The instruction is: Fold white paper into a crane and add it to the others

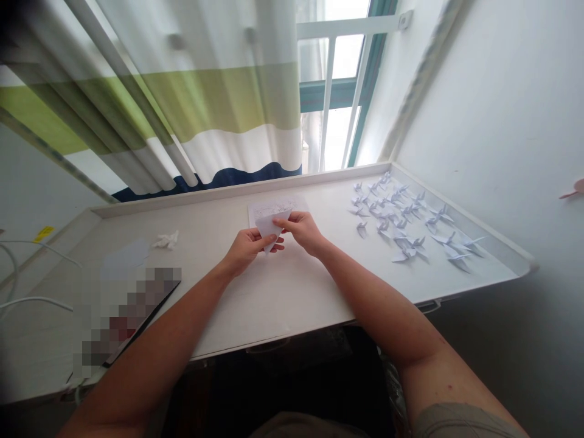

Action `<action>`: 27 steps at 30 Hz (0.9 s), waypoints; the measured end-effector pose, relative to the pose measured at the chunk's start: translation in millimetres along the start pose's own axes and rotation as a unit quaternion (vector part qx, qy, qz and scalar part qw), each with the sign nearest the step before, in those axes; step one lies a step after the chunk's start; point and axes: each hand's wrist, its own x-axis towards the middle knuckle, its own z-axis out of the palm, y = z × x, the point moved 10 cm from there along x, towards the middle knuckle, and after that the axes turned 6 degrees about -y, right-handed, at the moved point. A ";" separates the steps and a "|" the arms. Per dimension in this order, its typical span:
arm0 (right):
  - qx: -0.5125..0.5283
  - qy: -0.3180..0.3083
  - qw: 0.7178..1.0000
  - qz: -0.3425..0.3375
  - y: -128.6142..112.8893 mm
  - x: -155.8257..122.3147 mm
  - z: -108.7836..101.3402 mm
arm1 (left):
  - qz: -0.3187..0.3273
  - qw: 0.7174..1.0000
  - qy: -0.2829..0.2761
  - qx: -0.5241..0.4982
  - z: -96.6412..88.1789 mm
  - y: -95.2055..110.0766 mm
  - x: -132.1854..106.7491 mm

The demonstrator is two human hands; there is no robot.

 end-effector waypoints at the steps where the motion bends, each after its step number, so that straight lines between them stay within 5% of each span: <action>1: 0.001 -0.004 1.000 0.002 0.9 0.2 0.4 | 0.000 1.000 -0.003 -0.005 0.3 0.1 0.0; 18: 0.029 -0.031 0.999 -0.003 1.4 1.2 6.8 | -0.005 0.999 0.039 -0.010 -6.2 4.5 -3.4; 27: 0.014 0.008 1.000 -0.009 0.0 1.6 -3.1 | -0.067 0.995 -0.056 0.039 8.2 -12.4 -3.6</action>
